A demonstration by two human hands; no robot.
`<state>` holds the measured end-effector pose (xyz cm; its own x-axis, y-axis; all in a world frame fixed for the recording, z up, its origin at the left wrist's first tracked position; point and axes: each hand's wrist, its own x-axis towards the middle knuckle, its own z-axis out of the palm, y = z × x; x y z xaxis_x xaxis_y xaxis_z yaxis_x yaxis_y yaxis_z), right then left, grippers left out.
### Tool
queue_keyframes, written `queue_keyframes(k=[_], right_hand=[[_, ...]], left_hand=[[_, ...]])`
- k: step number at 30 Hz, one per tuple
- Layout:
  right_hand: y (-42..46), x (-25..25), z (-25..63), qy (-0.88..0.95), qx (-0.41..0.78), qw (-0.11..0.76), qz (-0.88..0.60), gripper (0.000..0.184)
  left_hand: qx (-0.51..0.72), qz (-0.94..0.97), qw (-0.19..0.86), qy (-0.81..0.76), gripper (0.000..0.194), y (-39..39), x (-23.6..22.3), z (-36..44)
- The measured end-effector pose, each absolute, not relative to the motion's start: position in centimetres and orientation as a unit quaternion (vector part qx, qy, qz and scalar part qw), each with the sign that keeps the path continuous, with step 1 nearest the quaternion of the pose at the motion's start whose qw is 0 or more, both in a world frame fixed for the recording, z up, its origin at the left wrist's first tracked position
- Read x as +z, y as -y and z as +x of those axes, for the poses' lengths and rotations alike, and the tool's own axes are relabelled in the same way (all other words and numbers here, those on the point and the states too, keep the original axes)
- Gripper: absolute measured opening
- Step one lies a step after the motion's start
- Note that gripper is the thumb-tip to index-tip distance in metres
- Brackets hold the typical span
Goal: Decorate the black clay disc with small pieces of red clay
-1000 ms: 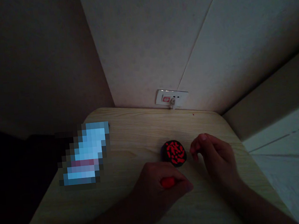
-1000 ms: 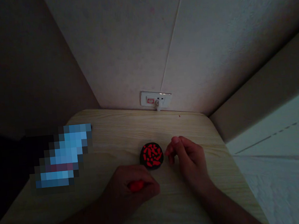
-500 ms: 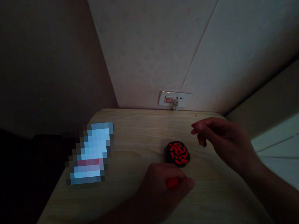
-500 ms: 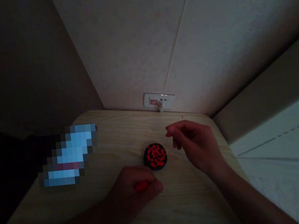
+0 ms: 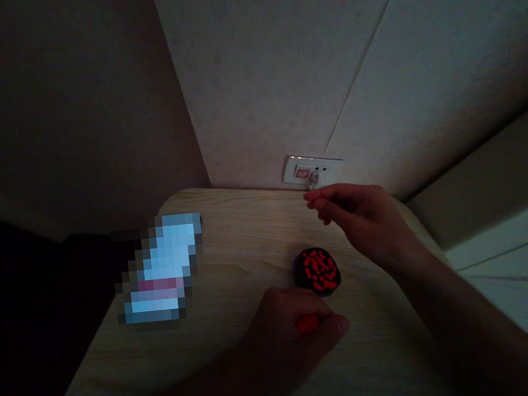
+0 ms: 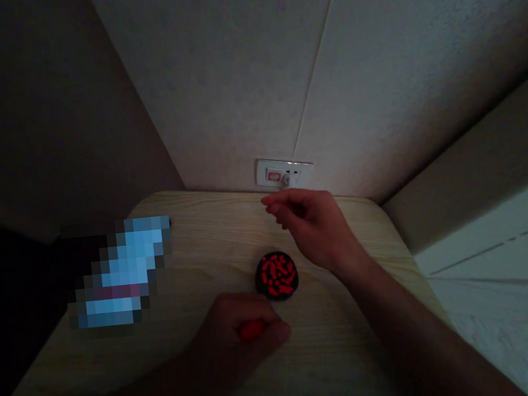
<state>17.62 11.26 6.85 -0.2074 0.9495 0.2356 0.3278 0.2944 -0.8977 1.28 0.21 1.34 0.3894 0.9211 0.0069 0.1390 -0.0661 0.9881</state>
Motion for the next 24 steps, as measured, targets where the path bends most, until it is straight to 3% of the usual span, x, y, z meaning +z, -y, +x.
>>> queue_keyframes(k=[8, 15, 20, 24], right_hand=[[-11.4, 7.5, 19.4, 0.708, 0.377, 0.355, -0.48, 0.019], [-11.3, 7.7, 19.3, 0.743, 0.39, 0.286, -0.463, 0.04], [-11.3, 7.7, 19.5, 0.755, 0.355, 0.29, -0.468, 0.03], [-11.3, 7.7, 19.8, 0.736, 0.393, 0.285, -0.472, 0.021]], left_hand=[[0.346, 0.652, 0.526, -0.422, 0.032, -0.2, 1.1, 1.2], [0.339, 0.65, 0.53, -0.426, 0.033, -0.3, 1.6, 1.4], [0.348, 0.644, 0.537, -0.42, 0.031, -0.2, 1.5, 1.4], [0.344, 0.643, 0.54, -0.421, 0.03, -0.2, 1.1, 1.4]])
